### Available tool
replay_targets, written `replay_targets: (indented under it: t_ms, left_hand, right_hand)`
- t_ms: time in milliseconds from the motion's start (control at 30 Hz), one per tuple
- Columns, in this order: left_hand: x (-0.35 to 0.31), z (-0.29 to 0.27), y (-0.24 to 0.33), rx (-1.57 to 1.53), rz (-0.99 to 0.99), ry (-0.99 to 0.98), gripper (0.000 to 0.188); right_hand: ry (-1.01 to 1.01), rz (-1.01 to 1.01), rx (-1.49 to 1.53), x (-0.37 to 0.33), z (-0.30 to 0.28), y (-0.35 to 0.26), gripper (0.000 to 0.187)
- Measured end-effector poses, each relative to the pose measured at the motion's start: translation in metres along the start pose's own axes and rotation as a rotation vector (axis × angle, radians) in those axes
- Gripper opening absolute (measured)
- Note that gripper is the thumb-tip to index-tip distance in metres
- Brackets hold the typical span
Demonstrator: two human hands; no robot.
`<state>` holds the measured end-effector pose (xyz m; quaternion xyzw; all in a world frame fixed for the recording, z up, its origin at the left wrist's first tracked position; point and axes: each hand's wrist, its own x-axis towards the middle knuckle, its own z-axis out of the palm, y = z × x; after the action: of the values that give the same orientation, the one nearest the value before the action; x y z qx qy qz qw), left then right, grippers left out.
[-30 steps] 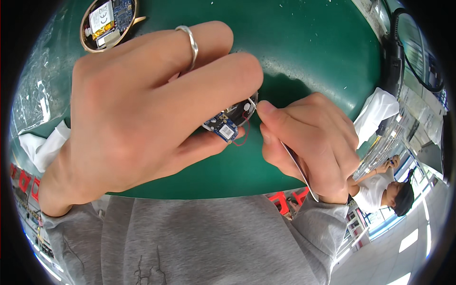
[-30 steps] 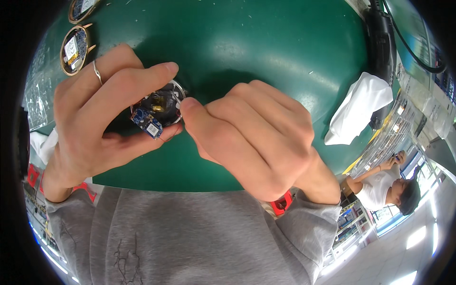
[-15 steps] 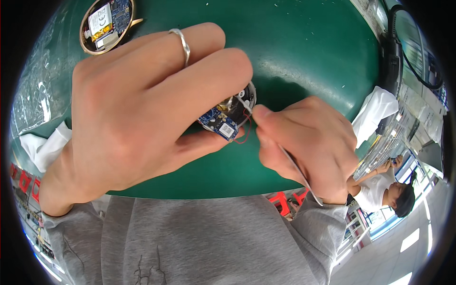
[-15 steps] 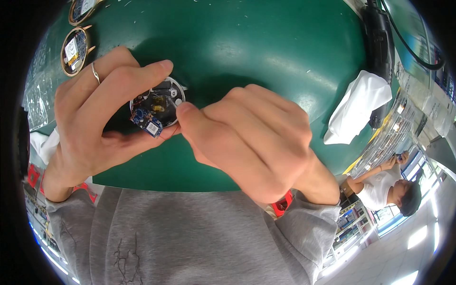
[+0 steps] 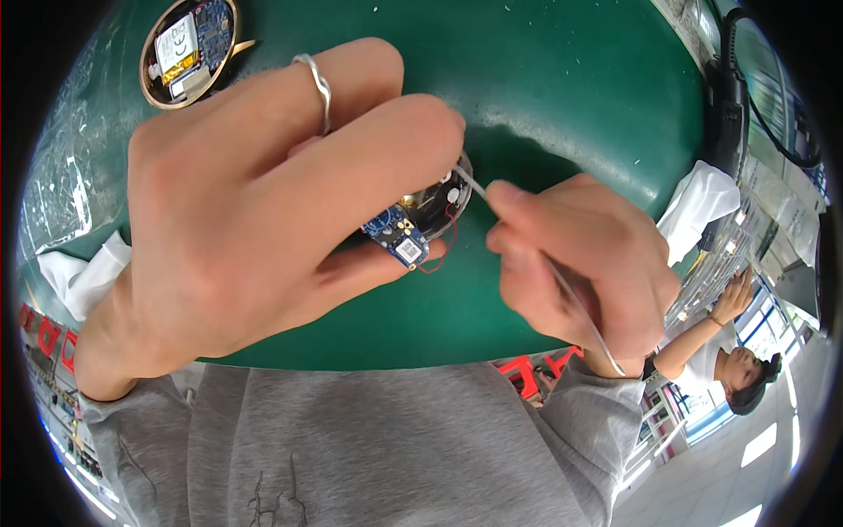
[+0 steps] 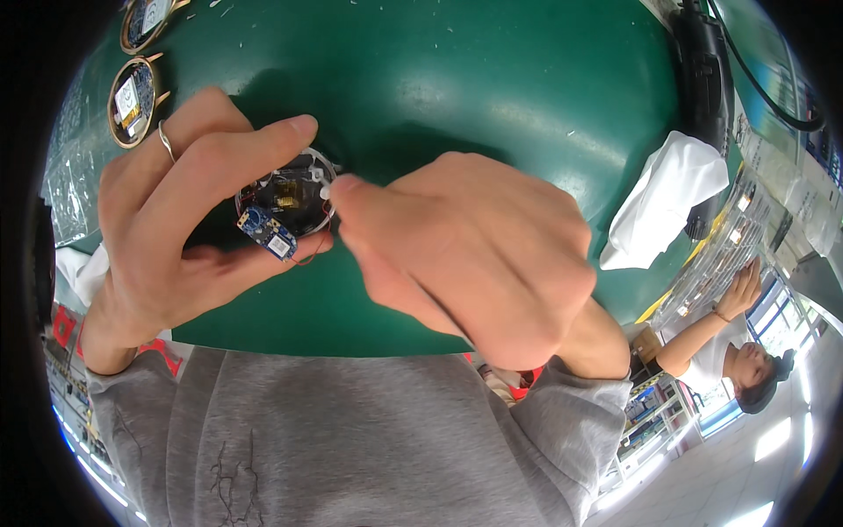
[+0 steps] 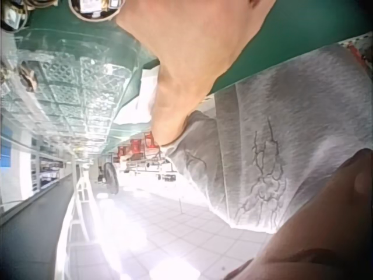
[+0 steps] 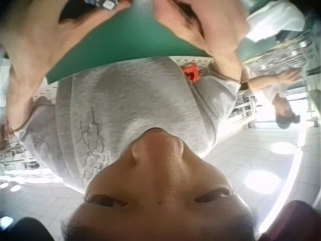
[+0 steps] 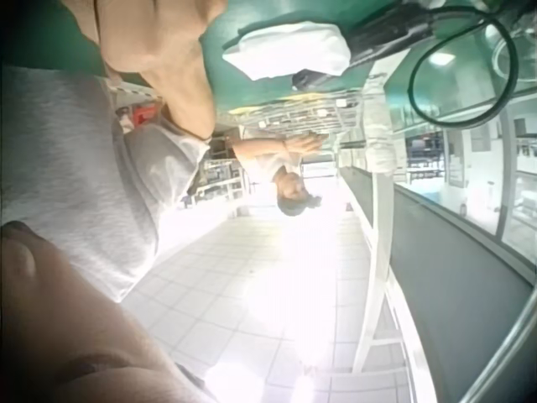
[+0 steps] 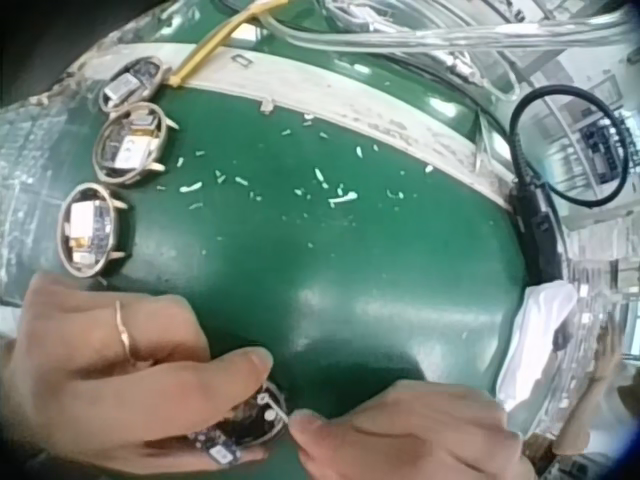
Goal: Assembling electronic components into smartwatch cases using an electric screwdriver and tweezers.
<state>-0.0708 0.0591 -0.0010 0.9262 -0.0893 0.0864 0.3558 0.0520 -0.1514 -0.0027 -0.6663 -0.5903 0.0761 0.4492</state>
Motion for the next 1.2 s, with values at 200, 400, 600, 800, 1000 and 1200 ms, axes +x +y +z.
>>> replay_targets:
  t_ms: [200,400,600,800,1000,1200]
  left_hand:
    - [-0.002,0.003,-0.001,-0.018,0.027,0.022,0.059]
    - [-0.004,0.009,-0.009,-0.023,0.077,0.077,0.06]
    - [-0.006,0.009,-0.005,-0.076,0.037,0.091,0.06]
    - [-0.008,0.009,-0.006,-0.078,0.067,0.121,0.059]
    - [-0.008,0.008,-0.005,-0.093,0.062,0.119,0.058]
    - [-0.007,0.004,0.0,0.001,0.047,0.085,0.057]
  right_hand:
    - [-0.058,-0.014,0.091,0.001,-0.003,0.009,0.02]
    - [0.013,0.025,0.068,-0.002,0.005,0.008,0.017]
    - [-0.005,0.039,0.051,0.002,0.005,0.004,0.016]
    - [-0.019,0.044,0.12,0.003,0.007,0.002,0.018]
    - [-0.018,0.058,0.099,0.001,0.004,0.001,0.017]
    - [-0.002,0.039,0.102,-0.003,0.001,0.003,0.016]
